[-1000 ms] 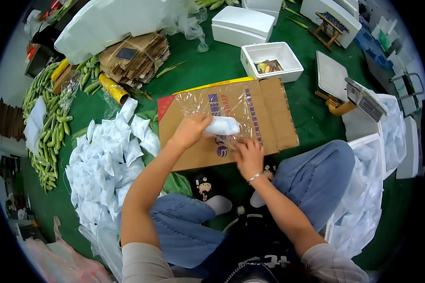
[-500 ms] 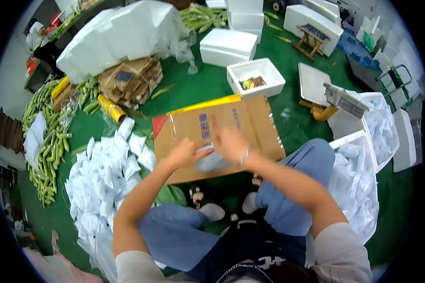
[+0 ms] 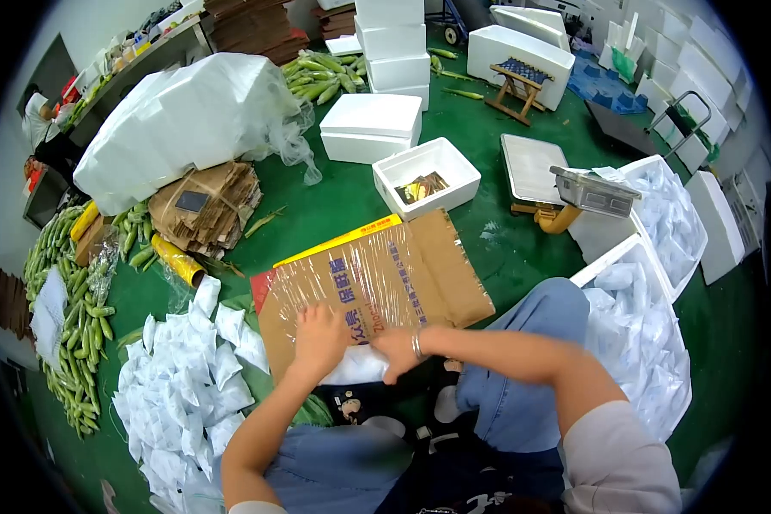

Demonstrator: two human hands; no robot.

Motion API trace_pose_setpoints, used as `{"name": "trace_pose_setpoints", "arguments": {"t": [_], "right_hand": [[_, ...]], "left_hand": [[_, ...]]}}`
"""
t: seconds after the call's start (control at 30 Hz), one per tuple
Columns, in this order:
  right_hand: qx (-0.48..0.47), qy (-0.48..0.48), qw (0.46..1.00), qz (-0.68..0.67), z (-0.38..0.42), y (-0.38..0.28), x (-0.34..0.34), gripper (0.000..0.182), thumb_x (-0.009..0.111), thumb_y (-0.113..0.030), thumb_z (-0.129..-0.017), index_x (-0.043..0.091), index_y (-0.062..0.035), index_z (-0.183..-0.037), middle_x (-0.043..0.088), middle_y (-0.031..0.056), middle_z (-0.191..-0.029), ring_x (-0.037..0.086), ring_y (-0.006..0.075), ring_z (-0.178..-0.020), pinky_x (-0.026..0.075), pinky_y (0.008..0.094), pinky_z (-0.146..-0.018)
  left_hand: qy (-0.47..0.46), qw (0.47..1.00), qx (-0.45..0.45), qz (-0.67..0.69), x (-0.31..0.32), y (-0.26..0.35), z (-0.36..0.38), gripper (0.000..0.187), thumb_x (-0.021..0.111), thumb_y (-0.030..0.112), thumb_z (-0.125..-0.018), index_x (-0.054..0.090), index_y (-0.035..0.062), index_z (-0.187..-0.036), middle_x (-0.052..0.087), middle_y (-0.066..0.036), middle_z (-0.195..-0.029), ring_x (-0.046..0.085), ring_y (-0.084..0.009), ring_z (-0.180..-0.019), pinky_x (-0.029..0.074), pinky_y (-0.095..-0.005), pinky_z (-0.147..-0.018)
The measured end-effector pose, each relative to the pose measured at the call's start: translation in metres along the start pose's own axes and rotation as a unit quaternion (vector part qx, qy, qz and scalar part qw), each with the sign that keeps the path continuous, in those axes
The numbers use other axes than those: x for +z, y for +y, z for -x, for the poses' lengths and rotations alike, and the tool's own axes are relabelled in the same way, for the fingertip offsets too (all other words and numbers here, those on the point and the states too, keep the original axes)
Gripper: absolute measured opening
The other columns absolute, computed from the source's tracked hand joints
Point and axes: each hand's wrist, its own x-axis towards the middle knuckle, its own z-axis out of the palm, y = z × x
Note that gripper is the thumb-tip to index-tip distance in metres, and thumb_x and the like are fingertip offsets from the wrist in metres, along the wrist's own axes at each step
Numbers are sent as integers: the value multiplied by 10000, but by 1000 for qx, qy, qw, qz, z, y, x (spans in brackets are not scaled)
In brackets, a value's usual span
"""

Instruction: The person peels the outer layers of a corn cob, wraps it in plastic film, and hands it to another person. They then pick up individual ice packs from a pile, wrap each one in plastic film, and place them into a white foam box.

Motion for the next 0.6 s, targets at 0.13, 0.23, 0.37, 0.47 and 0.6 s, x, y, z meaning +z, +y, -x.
{"name": "trace_pose_setpoints", "arguments": {"t": [0.13, 0.23, 0.37, 0.47, 0.6], "right_hand": [[8, -173, 973, -151, -28, 39, -66, 629, 737, -395, -668, 605, 9, -1133, 639, 150, -1101, 606, 244, -1006, 484, 349, -870], [20, -176, 895, -410, -55, 54, -61, 572, 635, -435, -813, 580, -33, -1215, 602, 91, -1215, 569, 187, -1088, 442, 318, -932], [56, -71, 844, -528, -88, 71, -42, 716, 450, -641, -892, 484, -88, -1346, 493, 42, -1364, 454, 156, -1246, 329, 263, -1024], [13, -92, 840, -535, -86, 72, -40, 728, 391, -623, -931, 431, -65, -1397, 429, 62, -1440, 412, 138, -1297, 297, 254, -1072], [-29, -86, 862, -499, -87, 68, -22, 684, 349, -594, -962, 478, -56, -1365, 509, 56, -1368, 482, 121, -1198, 359, 244, -1013]], "left_hand": [[-93, 987, -37, 124, -26, 24, 5, 464, 740, 431, -738, 639, 34, -957, 627, -162, -897, 613, -355, -877, 463, -436, -754], [15, 999, -10, 47, 12, 14, 3, 591, 754, 544, -666, 651, 31, -940, 629, -161, -865, 629, -347, -800, 489, -420, -692], [-34, 990, -8, 138, 51, -14, -15, 617, 743, 582, -653, 680, 51, -960, 659, -134, -840, 647, -296, -735, 500, -393, -607], [-85, 961, -127, 232, 63, -18, -19, 413, 720, 511, -727, 733, 104, -791, 668, -113, -692, 666, -268, -668, 510, -373, -595], [-183, 837, -231, 461, 114, -20, 10, 424, 664, 482, -824, 739, 72, -901, 696, -136, -752, 676, -230, -703, 512, -322, -637]]}}
